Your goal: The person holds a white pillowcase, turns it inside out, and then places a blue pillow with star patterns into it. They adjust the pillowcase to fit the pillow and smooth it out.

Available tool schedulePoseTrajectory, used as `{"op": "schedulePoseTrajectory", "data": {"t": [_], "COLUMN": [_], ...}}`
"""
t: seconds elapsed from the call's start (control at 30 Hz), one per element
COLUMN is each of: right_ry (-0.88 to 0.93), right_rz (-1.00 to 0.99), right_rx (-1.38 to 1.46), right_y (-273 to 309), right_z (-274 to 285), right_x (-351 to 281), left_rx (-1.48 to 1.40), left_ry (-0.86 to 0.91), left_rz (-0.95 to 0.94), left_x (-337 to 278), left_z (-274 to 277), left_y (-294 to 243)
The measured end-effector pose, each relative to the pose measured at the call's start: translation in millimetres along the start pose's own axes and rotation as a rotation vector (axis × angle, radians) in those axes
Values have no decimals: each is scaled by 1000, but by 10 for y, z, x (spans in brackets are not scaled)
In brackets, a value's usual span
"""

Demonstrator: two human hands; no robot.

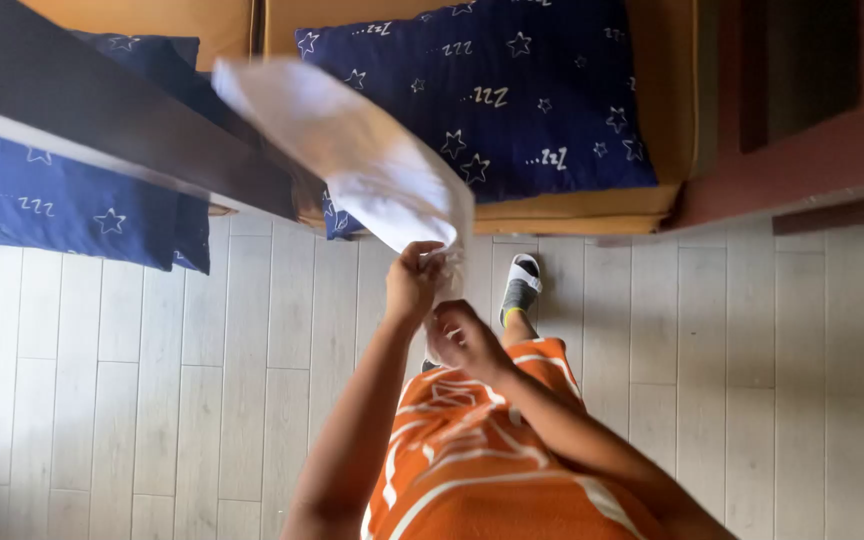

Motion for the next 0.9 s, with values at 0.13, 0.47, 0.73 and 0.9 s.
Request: {"op": "schedulePoseTrajectory", "data": {"t": [0.13,0.47,0.73,0.9], "right_ry": [-99,-406,-284,-322], "right_rz": [82,234,357,320], "right_rx": [110,129,41,450], "right_y": [220,1863,2092,2179], "right_z": [395,627,1048,1460], "right_x": [-289,-1204,-1119,-1030], "left_rx": [-683,-973,-788,-24], "left_ry": [193,912,777,142], "left_rz": [133,173,78,-283], "left_x": [-512,-1805,-1736,-1862], "left_z": [-159,-293,-613,-824], "left_y": [-239,-1902,-1847,-2275]}}
Point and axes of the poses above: each hand's wrist, its own x-axis towards the middle knuckle, its own z-axis out of the back of the hand, y = z × x, the point moved 5 cm from there along x, towards the middle knuckle, and after that the axes turned 2 degrees about -y, right-handed, at the moved point
